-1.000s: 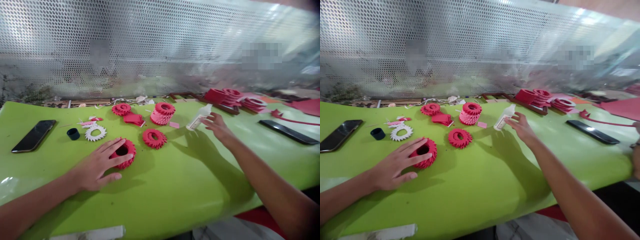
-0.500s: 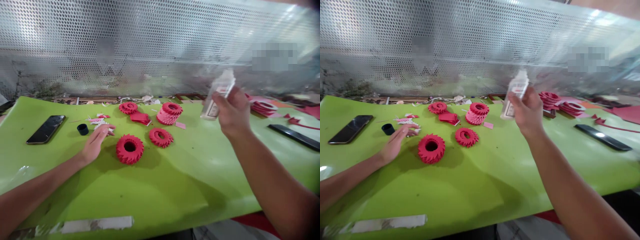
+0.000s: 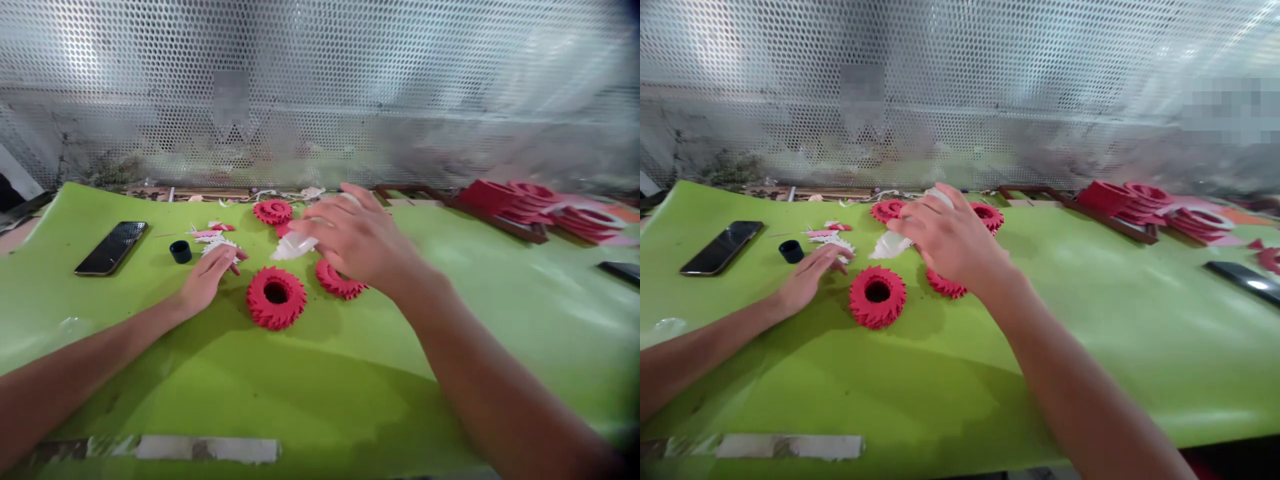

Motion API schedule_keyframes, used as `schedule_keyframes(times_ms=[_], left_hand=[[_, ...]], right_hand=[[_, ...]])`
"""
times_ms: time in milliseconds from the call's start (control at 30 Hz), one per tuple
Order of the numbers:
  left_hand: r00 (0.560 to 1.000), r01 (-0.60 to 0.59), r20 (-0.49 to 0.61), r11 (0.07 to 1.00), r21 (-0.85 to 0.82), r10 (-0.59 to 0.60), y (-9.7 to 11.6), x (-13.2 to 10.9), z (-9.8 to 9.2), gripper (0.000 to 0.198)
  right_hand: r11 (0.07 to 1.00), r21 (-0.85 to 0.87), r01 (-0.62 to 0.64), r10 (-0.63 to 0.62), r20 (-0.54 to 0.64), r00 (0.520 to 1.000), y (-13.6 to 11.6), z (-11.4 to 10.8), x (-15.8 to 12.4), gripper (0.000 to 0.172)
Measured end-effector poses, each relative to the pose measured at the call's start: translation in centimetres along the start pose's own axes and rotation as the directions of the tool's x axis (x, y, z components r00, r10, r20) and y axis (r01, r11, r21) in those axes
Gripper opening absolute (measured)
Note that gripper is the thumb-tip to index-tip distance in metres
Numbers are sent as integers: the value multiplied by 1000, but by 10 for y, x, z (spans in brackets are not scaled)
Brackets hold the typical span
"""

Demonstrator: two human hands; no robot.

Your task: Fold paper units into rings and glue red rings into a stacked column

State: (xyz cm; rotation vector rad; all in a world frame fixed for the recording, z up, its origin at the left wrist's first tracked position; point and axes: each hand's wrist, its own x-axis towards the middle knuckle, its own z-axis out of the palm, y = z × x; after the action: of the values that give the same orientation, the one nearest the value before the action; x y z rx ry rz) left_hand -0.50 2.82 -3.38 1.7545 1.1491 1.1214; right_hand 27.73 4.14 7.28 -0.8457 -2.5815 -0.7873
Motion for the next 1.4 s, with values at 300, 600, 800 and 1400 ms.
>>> schedule_keyframes(times_ms=[300,600,800,1400], left_hand=[[996,-63,63,998,23,61,3,0,-1,37],[994,-62,93,996,66,56,5,-1,-3,41],[993,-52,107,997,64,45,3,-2,-4,40],[920,-38,393,995,90,0,18,-15,14,110]], right_hand=[[998,45,36,-37,18,999,-8,6,-1,42],[993,50,-109,104,83,991,-11,1,-1,33],[999,7,38,-38,33,999,-5,5,-4,28],[991,66,113,-114,10,993,-10,-2,-3,26]])
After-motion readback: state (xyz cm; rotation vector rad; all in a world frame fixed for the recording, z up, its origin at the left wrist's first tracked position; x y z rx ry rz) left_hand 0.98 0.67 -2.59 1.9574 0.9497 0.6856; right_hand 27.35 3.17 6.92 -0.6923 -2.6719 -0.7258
